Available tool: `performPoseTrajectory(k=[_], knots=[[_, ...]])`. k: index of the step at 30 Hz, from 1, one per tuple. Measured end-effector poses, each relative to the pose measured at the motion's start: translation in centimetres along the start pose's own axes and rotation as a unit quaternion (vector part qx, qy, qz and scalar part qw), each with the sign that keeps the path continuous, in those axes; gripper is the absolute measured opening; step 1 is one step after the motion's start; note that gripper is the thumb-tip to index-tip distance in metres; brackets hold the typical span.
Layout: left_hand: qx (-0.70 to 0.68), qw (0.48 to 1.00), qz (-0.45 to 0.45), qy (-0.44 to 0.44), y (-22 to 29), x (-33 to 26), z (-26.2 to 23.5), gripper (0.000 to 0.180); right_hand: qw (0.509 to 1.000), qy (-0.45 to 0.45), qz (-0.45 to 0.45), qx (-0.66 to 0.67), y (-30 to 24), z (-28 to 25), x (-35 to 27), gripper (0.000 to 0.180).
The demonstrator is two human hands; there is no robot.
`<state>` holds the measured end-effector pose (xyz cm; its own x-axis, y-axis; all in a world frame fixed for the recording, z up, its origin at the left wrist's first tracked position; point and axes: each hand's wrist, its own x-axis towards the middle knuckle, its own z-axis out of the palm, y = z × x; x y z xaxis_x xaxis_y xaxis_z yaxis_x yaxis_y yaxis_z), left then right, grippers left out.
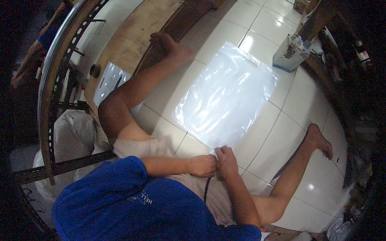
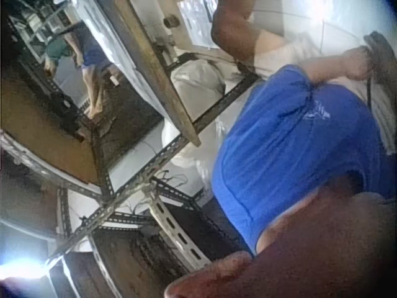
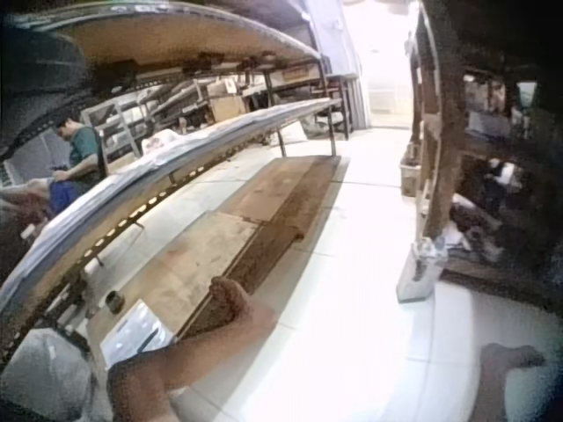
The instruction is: The person sits on the floor and wipes a large white plastic sheet with a cloth. They repeatedly apply liquid from a bottle onto the cloth and continue wiping the surface of the sheet.
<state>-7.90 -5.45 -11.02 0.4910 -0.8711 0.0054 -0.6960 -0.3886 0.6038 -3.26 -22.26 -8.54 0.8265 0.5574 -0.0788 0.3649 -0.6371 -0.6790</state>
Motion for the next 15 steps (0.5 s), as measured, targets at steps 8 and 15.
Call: performPoseTrajectory(k=[8,15], knots=[[-0.007,0.998,0.044,0.034,-1.6,-0.2,1.3,0.059,0.999,0.051,0.012,0.012,4.7,-0.7,4.4,0.035],[-0.048,0.998,0.029,0.008,-1.5,0.0,1.0,0.064,0.959,0.219,0.134,-0.116,14.1,-11.4,18.4,0.027]])
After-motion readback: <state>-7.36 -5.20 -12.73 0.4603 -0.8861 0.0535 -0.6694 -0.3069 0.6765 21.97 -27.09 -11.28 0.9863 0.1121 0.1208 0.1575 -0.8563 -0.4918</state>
